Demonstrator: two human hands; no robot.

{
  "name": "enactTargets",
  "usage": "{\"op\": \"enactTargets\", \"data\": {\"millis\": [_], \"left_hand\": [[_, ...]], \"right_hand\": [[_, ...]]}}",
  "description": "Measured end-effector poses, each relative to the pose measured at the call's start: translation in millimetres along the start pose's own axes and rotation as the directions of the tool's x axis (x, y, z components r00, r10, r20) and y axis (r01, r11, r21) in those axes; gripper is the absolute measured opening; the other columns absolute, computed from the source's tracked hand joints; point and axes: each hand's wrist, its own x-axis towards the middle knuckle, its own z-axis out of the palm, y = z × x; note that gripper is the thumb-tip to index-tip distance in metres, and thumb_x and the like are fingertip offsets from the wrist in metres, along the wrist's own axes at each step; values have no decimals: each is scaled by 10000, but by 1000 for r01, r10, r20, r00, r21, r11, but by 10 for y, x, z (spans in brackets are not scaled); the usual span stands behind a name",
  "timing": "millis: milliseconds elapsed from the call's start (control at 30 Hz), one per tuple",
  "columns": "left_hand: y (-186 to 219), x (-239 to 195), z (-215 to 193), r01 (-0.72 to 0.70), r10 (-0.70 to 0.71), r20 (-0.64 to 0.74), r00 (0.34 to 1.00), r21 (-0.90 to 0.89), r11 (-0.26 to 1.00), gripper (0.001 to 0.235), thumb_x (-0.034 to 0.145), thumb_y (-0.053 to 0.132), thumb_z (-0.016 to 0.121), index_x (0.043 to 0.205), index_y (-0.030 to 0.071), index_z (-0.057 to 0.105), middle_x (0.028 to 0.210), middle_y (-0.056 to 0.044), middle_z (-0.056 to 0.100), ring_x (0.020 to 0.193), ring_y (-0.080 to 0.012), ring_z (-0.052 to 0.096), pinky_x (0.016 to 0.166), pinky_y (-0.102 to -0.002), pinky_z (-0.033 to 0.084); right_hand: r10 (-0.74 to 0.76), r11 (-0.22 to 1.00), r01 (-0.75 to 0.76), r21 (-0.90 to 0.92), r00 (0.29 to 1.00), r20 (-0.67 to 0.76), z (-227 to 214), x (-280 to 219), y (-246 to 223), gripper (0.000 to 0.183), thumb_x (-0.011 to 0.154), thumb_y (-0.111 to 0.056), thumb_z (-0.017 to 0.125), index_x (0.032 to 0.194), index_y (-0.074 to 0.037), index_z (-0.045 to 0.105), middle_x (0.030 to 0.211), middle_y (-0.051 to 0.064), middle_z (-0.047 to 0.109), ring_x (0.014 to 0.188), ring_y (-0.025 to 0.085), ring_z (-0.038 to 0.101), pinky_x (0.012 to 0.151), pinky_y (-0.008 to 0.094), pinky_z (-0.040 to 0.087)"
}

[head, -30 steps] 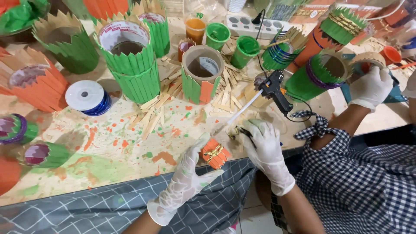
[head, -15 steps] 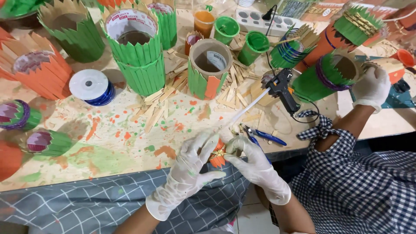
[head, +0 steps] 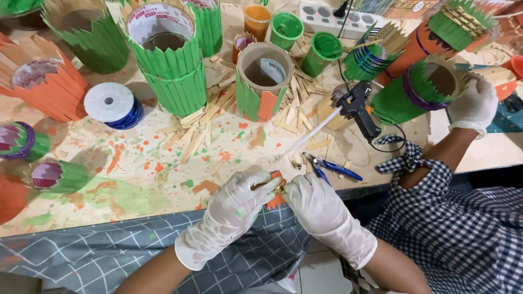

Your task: Decorating small handmade containers with ribbons and ornaments using a glue gun and pliers.

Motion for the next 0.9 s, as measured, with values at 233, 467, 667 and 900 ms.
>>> {"op": "enactTargets", "data": {"millis": [233,467,667,900], "left_hand": [[115,83,-182,282,-168,259,951,-504,816,184,879,76,769,1034,167,727,1025,58,689,848,-149,637,796,-295,499],[-83,-87,-11,168,-76,272,959,-333,928,65,924,226,760,934,162,765,876,61,731,805,-116,678,780,-269,541],[184,119,-417,-99,125,-1,992,-621,778,266,944,-65,694,1189,18,630,1208,-121,563,1113,-259,661,1026,-329,564],[219,-45,-18,417,-520,205,829,-846,332,119,904,6,674,987,87,701,1304,-101,700,1238,-217,660,1043,-331,561]], "right_hand": [[-350,911,360,200,933,-85,-169,82,209,158,928,-156,569,814,-47,581,813,109,551,688,260,497,623,371,474],[-327,811,322,489,942,-79,-241,135,245,113,922,-8,522,834,-54,467,804,79,497,648,240,399,601,365,400],[-180,661,148,736,983,-37,-241,135,287,40,993,5,507,976,5,543,885,150,541,772,310,513,764,427,473],[582,342,-105,934,804,-123,-11,-59,-135,651,832,-165,669,1413,-66,394,1397,145,525,1227,254,613,1005,370,537]]}}
